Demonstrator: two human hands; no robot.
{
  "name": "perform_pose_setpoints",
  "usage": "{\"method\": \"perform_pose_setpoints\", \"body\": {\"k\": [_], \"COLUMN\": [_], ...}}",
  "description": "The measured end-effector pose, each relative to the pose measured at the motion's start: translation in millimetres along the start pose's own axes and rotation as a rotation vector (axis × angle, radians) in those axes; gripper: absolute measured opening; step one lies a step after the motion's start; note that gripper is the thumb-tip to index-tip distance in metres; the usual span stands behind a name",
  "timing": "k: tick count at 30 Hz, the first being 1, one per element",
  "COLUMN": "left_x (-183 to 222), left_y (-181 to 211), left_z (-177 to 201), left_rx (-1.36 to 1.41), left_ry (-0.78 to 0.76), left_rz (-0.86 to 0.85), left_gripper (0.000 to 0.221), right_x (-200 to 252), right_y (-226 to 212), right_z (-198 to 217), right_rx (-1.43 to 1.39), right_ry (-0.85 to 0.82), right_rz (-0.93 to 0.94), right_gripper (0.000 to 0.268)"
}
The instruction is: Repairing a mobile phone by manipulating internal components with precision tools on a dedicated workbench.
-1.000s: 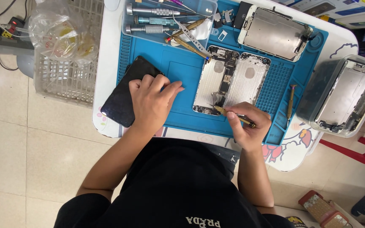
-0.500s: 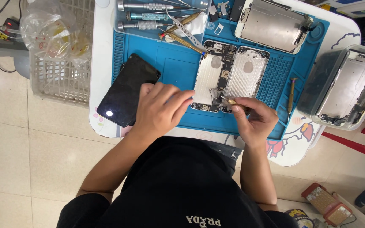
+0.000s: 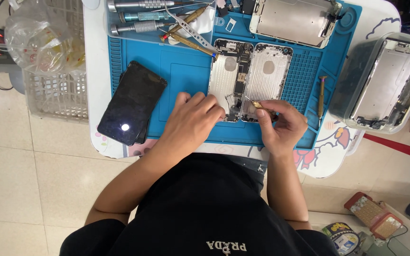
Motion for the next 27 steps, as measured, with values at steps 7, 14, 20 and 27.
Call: {"method": "perform_pose_setpoints", "body": {"k": [7, 14, 20, 27], "left_x": [0.9, 2.5, 7.3, 10.6], "left_y": [2.4, 2.8, 3.6, -0.6], "left_z": [-4.8, -9.2, -8.4, -8.0], "left_rx": [-0.037, -0.073, -0.082, -0.034], "left_ry": [-0.063, -0.063, -0.030, -0.017], "left_rz": [0.055, 0.065, 0.056, 0.096], "left_gripper": [0.006, 0.003, 0.006, 0.006], "right_x": [-1.0, -1.4, -1.7, 1.7], "right_y": [0.3, -2.0, -3.4, -3.4], "right_z": [-1.9, -3.1, -5.4, -7.0], "right_rx": [0.002, 0.002, 0.023, -0.030], "right_ry": [-0.030, -0.035, -0.066, -0.059], "right_rz": [0.042, 0.030, 0.055, 0.016], "right_gripper": [0.014, 0.014, 0.014, 0.014]}}
Point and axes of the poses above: each hand's wrist, its own x-axis away from the middle knuckle, its own z-axis out of the back of the hand, y = z × x, the point moved 3 cm from there along -x, towards the middle knuckle, and after that the axes turned 8 degrees about -x, right-handed, at the moved point
